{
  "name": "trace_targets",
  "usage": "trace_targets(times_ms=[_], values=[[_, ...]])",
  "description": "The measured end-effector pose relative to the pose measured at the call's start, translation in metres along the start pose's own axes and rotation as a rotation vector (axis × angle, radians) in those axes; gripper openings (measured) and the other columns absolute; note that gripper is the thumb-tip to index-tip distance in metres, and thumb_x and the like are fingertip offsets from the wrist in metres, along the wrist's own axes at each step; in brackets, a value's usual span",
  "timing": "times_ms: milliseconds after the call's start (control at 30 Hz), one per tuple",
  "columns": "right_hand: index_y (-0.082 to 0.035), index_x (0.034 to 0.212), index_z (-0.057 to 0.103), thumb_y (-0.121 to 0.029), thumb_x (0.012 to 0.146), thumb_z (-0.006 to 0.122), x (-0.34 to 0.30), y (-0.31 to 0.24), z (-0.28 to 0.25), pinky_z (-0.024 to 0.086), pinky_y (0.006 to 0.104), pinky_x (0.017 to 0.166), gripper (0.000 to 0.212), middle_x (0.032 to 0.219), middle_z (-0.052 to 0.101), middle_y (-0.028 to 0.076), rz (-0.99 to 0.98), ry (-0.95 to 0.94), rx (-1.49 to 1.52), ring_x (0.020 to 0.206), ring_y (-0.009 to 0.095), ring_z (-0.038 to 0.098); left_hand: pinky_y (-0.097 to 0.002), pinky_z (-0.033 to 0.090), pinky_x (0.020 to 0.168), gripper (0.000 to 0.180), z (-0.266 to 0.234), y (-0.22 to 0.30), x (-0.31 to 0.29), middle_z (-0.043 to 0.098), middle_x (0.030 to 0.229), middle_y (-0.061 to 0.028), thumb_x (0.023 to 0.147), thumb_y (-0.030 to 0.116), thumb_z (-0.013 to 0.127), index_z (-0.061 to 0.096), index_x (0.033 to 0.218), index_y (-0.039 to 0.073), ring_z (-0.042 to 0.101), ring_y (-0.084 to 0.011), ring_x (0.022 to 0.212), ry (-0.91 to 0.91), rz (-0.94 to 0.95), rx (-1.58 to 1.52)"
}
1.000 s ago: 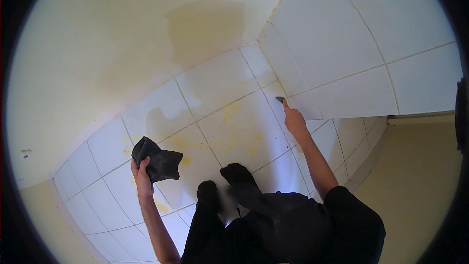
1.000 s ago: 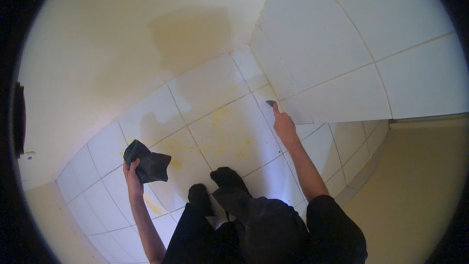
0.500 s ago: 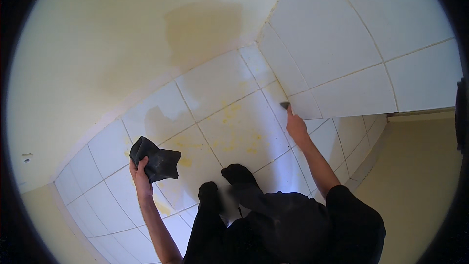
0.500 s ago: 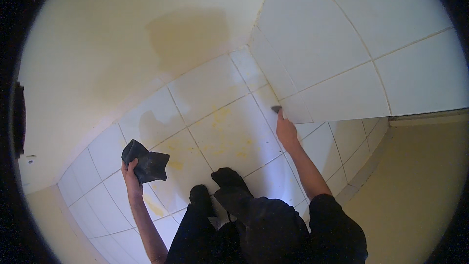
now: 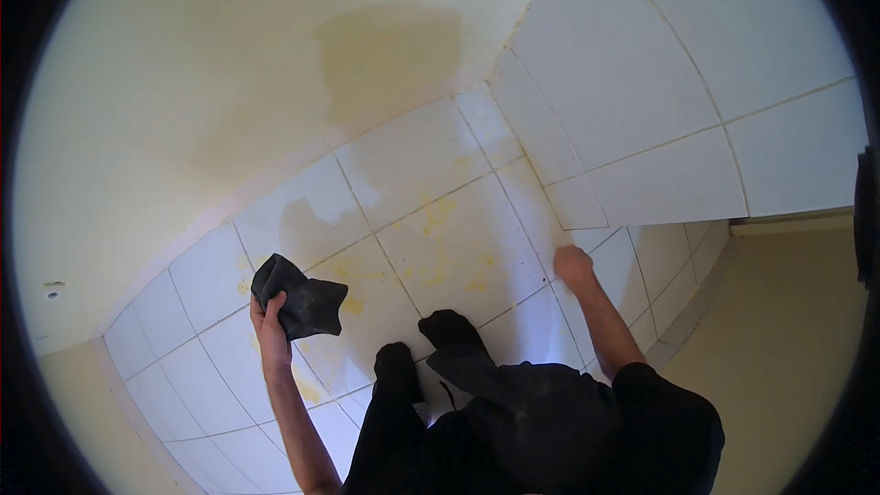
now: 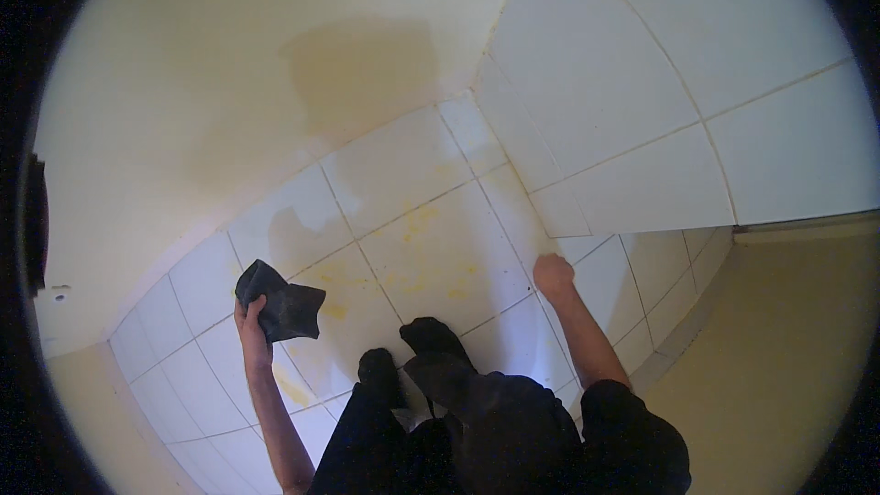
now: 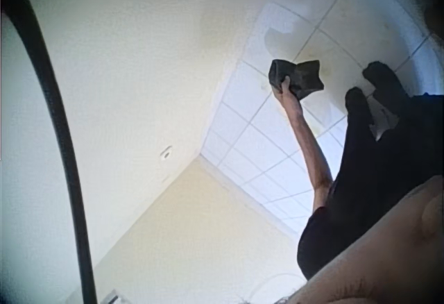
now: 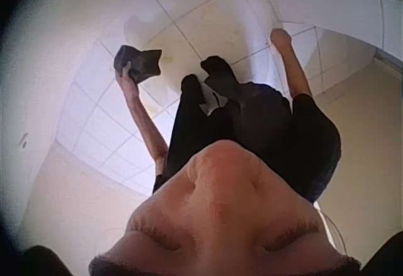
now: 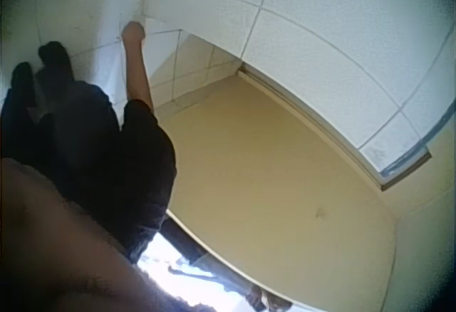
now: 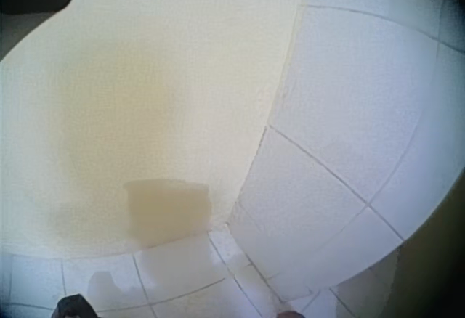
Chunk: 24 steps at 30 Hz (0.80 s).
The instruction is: The person scrapes yellow residue from the tiled floor using a metal scraper while holding a cloth in the other hand.
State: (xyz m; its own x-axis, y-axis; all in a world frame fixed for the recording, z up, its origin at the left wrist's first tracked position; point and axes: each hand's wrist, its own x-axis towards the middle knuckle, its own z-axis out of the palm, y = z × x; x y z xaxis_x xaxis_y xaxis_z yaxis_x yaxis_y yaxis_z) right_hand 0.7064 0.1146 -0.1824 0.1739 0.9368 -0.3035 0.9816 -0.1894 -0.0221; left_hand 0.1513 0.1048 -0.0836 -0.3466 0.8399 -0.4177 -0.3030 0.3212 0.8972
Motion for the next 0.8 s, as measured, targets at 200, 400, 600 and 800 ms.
trace_targets(times_ms=[200,400,600,800], values=[[-0.002,0.080,0.072,-0.014,0.078,0.057,-0.034,-0.078,-0.090,0.056,0.0452,0.070,0.020,0.085,0.070,0.021,-0.204,-0.469,-0.207,0.082,0.034,0.071,-0.0282,0.045,0.091,0.042,0.025,0.003,-0.014,0.061,0.116,-0.0077,0.087,0.006,0.061,0.050,0.128,0.002,0.058,-0.0160,0.102,-0.098,0.068,0.060],[0.003,0.090,0.062,-0.015,0.085,0.053,-0.048,-0.197,-0.099,0.054,0.0501,0.070,0.021,0.081,0.067,0.024,-0.585,-0.453,0.201,0.080,0.041,0.067,-0.0321,0.052,0.074,0.039,0.065,0.000,-0.041,0.062,0.094,-0.0129,0.067,-0.003,0.070,0.060,0.104,0.004,0.063,-0.0285,0.083,-0.540,0.645,0.651],[0.001,0.095,0.060,-0.021,0.092,0.051,-0.069,-0.244,-0.143,0.050,0.0519,0.068,0.023,0.077,0.065,0.024,-0.728,-0.488,0.490,0.076,0.044,0.063,-0.0381,0.054,0.069,0.043,0.075,-0.019,-0.050,0.063,0.099,-0.0061,0.067,0.001,0.072,0.062,0.107,0.012,0.065,-0.0303,0.087,-0.465,0.795,1.156],[-0.007,0.095,0.065,-0.031,0.096,0.053,-0.057,-0.245,-0.182,0.047,0.0482,0.066,0.027,0.077,0.065,0.018,-0.914,-0.710,0.566,0.072,0.041,0.062,-0.0313,0.051,0.084,0.040,0.022,-0.029,-0.018,0.063,0.112,-0.0127,0.080,0.001,0.057,0.055,0.120,-0.001,0.062,-0.0205,0.101,-0.123,0.125,0.446]])
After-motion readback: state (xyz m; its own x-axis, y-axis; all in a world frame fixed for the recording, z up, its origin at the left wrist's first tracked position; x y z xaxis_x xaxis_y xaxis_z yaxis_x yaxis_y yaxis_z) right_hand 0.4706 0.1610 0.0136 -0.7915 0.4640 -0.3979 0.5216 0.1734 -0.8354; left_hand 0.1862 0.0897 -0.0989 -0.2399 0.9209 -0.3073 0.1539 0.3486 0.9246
